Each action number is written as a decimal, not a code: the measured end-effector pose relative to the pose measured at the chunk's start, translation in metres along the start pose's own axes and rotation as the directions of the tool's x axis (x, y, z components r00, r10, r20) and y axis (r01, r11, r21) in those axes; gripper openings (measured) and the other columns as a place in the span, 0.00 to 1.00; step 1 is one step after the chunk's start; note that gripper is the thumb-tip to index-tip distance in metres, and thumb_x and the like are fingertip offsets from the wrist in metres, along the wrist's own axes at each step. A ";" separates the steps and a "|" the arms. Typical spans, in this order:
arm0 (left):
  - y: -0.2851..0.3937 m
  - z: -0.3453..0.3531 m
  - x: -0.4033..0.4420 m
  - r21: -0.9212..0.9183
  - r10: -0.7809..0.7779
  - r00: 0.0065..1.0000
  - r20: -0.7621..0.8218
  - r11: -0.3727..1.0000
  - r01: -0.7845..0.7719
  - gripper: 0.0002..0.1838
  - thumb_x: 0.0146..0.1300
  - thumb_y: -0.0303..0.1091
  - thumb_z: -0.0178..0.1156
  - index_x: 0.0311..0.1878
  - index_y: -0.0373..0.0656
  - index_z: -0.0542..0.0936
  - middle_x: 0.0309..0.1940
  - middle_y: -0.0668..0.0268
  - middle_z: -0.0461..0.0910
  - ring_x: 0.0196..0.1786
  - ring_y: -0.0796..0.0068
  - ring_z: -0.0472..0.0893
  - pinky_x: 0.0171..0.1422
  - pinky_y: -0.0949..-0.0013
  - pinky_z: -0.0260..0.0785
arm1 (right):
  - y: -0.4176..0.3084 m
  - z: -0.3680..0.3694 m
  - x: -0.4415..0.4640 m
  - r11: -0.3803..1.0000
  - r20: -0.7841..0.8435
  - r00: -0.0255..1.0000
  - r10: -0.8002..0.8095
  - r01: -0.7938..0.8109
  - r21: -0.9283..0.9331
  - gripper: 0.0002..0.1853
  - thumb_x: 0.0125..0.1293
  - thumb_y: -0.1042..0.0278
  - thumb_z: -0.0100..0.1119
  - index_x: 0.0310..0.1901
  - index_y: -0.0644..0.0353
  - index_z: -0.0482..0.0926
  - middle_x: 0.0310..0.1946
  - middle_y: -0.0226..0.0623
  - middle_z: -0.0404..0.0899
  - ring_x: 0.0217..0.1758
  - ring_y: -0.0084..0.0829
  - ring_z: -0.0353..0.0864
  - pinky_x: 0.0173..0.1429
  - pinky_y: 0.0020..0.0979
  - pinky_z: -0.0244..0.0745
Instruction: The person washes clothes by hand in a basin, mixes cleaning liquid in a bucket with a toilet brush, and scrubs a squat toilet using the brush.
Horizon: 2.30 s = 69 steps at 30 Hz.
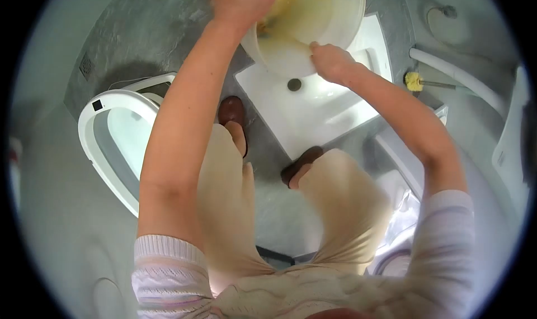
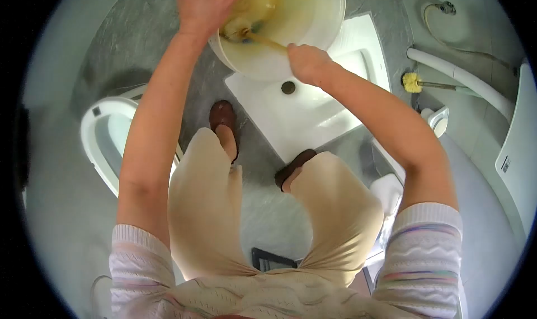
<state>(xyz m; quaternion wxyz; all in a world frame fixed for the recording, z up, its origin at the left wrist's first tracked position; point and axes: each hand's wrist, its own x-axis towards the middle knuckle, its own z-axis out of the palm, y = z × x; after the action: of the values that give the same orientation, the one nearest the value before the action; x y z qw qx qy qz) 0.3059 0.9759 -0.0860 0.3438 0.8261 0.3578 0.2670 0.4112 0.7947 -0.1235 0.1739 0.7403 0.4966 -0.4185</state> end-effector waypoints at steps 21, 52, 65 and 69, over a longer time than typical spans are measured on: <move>0.033 -0.025 -0.009 -0.057 0.063 0.977 0.203 0.997 -0.053 0.23 0.42 0.35 0.52 0.47 0.52 0.77 0.38 0.53 0.77 0.42 0.56 0.77 0.49 0.62 0.68 | 0.026 -0.065 0.006 0.927 -0.266 0.945 -0.191 0.084 -0.367 0.19 0.63 0.65 0.35 0.56 0.54 0.64 0.37 0.49 0.77 0.42 0.40 0.77 0.46 0.39 0.71; -0.008 -0.026 -0.020 0.113 -0.110 0.992 0.053 0.988 0.104 0.24 0.43 0.40 0.53 0.50 0.65 0.76 0.45 0.63 0.77 0.49 0.62 0.74 0.55 0.65 0.64 | 0.029 -0.045 0.086 0.936 -0.376 0.861 -0.342 0.276 -0.219 0.20 0.63 0.66 0.37 0.57 0.53 0.65 0.42 0.53 0.74 0.42 0.45 0.77 0.48 0.39 0.69; 0.011 0.006 -0.031 0.181 -0.011 0.999 0.032 0.983 0.005 0.24 0.42 0.39 0.54 0.49 0.65 0.77 0.42 0.61 0.78 0.46 0.63 0.76 0.53 0.65 0.65 | 0.011 0.018 0.043 0.742 -0.525 0.525 -0.670 0.485 -0.463 0.26 0.59 0.77 0.36 0.60 0.46 0.61 0.52 0.52 0.67 0.53 0.45 0.69 0.59 0.37 0.60; 0.021 0.001 -0.021 0.063 -0.010 0.998 0.067 0.998 0.005 0.21 0.46 0.33 0.52 0.48 0.54 0.77 0.39 0.54 0.77 0.42 0.56 0.77 0.47 0.63 0.68 | 0.010 -0.044 0.053 0.881 -0.482 0.738 -0.472 0.408 -0.238 0.18 0.62 0.67 0.37 0.54 0.52 0.67 0.39 0.50 0.76 0.42 0.46 0.75 0.45 0.41 0.69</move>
<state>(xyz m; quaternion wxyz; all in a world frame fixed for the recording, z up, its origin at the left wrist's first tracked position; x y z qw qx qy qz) 0.3021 0.9484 -0.0753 0.3305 0.8436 0.3575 0.2264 0.4476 0.8509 -0.1413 -0.0301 0.6757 0.7091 -0.1991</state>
